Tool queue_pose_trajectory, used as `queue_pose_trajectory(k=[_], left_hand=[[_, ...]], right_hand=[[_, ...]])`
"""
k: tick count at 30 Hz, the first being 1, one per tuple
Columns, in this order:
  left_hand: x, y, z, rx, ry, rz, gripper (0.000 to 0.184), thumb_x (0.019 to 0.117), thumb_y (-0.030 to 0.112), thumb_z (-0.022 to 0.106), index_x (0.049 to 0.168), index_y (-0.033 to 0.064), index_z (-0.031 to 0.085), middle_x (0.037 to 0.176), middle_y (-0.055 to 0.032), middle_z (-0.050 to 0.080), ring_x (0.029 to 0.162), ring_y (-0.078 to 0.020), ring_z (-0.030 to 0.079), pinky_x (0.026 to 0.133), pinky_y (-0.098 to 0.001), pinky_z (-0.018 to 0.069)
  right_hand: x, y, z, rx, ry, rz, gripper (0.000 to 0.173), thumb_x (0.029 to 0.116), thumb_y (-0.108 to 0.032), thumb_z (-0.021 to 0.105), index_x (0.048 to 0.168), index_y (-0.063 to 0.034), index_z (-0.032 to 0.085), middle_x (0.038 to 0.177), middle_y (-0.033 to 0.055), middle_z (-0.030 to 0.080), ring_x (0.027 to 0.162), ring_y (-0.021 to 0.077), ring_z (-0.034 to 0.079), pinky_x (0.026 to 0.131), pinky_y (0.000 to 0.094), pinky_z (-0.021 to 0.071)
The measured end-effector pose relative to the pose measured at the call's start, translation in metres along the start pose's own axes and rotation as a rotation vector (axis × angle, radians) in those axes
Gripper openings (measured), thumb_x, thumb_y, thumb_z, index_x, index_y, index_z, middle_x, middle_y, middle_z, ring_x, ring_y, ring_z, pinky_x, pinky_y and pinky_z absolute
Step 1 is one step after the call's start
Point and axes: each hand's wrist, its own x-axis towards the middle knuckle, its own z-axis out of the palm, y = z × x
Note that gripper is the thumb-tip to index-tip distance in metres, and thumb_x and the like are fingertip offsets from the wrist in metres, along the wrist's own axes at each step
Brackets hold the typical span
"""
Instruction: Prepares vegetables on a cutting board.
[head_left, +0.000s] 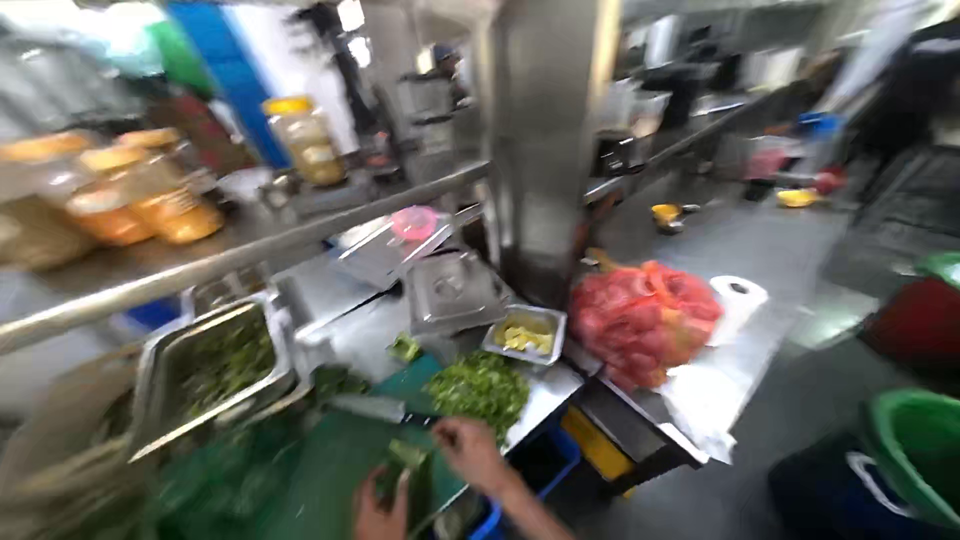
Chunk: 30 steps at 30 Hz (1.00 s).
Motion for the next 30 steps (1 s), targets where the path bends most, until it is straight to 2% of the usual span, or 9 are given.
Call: queue_pose_trajectory(k=[2, 6, 10, 14, 18, 21, 25, 28, 30], left_hand=[[0.016, 0.006, 0.009, 0.166, 0.025, 0.016, 0.066, 0.0837, 0.049, 0.081, 0.136, 0.0118, 0.064, 0.137, -0.0169, 0.062, 0.108, -0.0302, 0.07, 0.088, -0.0523, 0.0605], [0.038, 0.003, 0.027, 0.357, -0.126, 0.085, 0.064, 0.0845, 0.061, 0.073, 0.135, 0.0223, 0.067, 0.142, -0.0064, 0.063, 0.132, -0.0281, 0.058, 0.107, -0.0501, 0.0511], [0.042, -0.001, 0.026, 0.333, -0.269, 0.122, 0.038, 0.0981, 0.044, 0.062, 0.121, 0.0162, 0.075, 0.137, -0.0028, 0.066, 0.134, -0.0233, 0.056, 0.114, -0.042, 0.0457], [0.039, -0.014, 0.0, 0.2, -0.41, 0.264, 0.025, 0.1002, 0.023, 0.062, 0.116, 0.0085, 0.075, 0.133, -0.0077, 0.068, 0.133, -0.0241, 0.056, 0.117, -0.0376, 0.0419], [0.028, -0.023, -0.034, 0.196, -0.485, 0.281, 0.024, 0.101, 0.014, 0.06, 0.12, 0.0054, 0.073, 0.135, -0.0105, 0.066, 0.134, -0.0268, 0.055, 0.117, -0.0395, 0.0416], [0.027, -0.03, -0.049, 0.228, -0.507, 0.253, 0.026, 0.0999, 0.005, 0.057, 0.121, 0.0061, 0.072, 0.134, -0.0112, 0.066, 0.135, -0.0274, 0.055, 0.117, -0.0397, 0.0421], [0.027, -0.034, -0.058, 0.196, -0.527, 0.244, 0.025, 0.0974, 0.005, 0.062, 0.12, 0.0083, 0.073, 0.128, -0.013, 0.068, 0.129, -0.0283, 0.059, 0.115, -0.0418, 0.0437], [0.033, -0.029, -0.056, 0.198, -0.604, 0.279, 0.022, 0.0976, 0.008, 0.064, 0.117, 0.0048, 0.074, 0.128, -0.0149, 0.067, 0.128, -0.0295, 0.059, 0.116, -0.0431, 0.0423], [0.038, -0.028, -0.054, 0.213, -0.642, 0.311, 0.021, 0.0979, 0.007, 0.063, 0.115, 0.0041, 0.074, 0.128, -0.0154, 0.068, 0.127, -0.0304, 0.06, 0.114, -0.0431, 0.0445]], right_hand=[[0.019, 0.005, 0.004, -0.162, -0.012, 0.01, 0.026, 0.1014, -0.025, 0.057, 0.119, -0.0169, 0.075, 0.113, 0.0041, 0.074, 0.105, 0.0179, 0.071, 0.097, 0.0418, 0.0574], [0.051, 0.009, 0.021, -0.424, -0.109, -0.024, 0.029, 0.1019, -0.026, 0.056, 0.123, -0.0171, 0.073, 0.122, 0.006, 0.072, 0.119, 0.0233, 0.066, 0.106, 0.045, 0.0517], [0.073, 0.012, 0.049, -0.596, -0.236, -0.097, 0.032, 0.0996, -0.031, 0.06, 0.128, -0.0188, 0.071, 0.129, 0.0079, 0.069, 0.126, 0.0284, 0.061, 0.107, 0.0497, 0.0497], [0.084, 0.016, 0.063, -0.686, -0.22, -0.122, 0.04, 0.0946, -0.032, 0.07, 0.132, -0.0185, 0.068, 0.128, 0.012, 0.069, 0.125, 0.0359, 0.061, 0.102, 0.0598, 0.0494], [0.086, 0.015, 0.065, -0.718, -0.223, -0.159, 0.05, 0.0955, -0.024, 0.064, 0.144, -0.0142, 0.058, 0.13, 0.0201, 0.066, 0.125, 0.0416, 0.06, 0.101, 0.0615, 0.0494], [0.064, 0.011, 0.056, -0.647, -0.132, -0.133, 0.048, 0.0986, -0.025, 0.057, 0.144, -0.0107, 0.057, 0.11, 0.0198, 0.073, 0.099, 0.0394, 0.072, 0.084, 0.0591, 0.0573], [0.021, 0.015, 0.037, -0.231, -0.121, 0.06, 0.048, 0.1035, -0.041, 0.058, 0.141, -0.0119, 0.055, 0.095, 0.0129, 0.072, 0.078, 0.0301, 0.07, 0.071, 0.0552, 0.0582], [-0.005, 0.025, 0.031, 0.088, -0.195, 0.223, 0.041, 0.1021, -0.02, 0.057, 0.14, -0.0072, 0.049, 0.094, 0.0108, 0.07, 0.067, 0.0236, 0.07, 0.059, 0.0442, 0.0625], [-0.019, 0.027, 0.032, 0.072, -0.16, 0.267, 0.039, 0.0998, -0.016, 0.051, 0.138, -0.0079, 0.049, 0.084, 0.0095, 0.068, 0.059, 0.0227, 0.065, 0.052, 0.0426, 0.0572]])
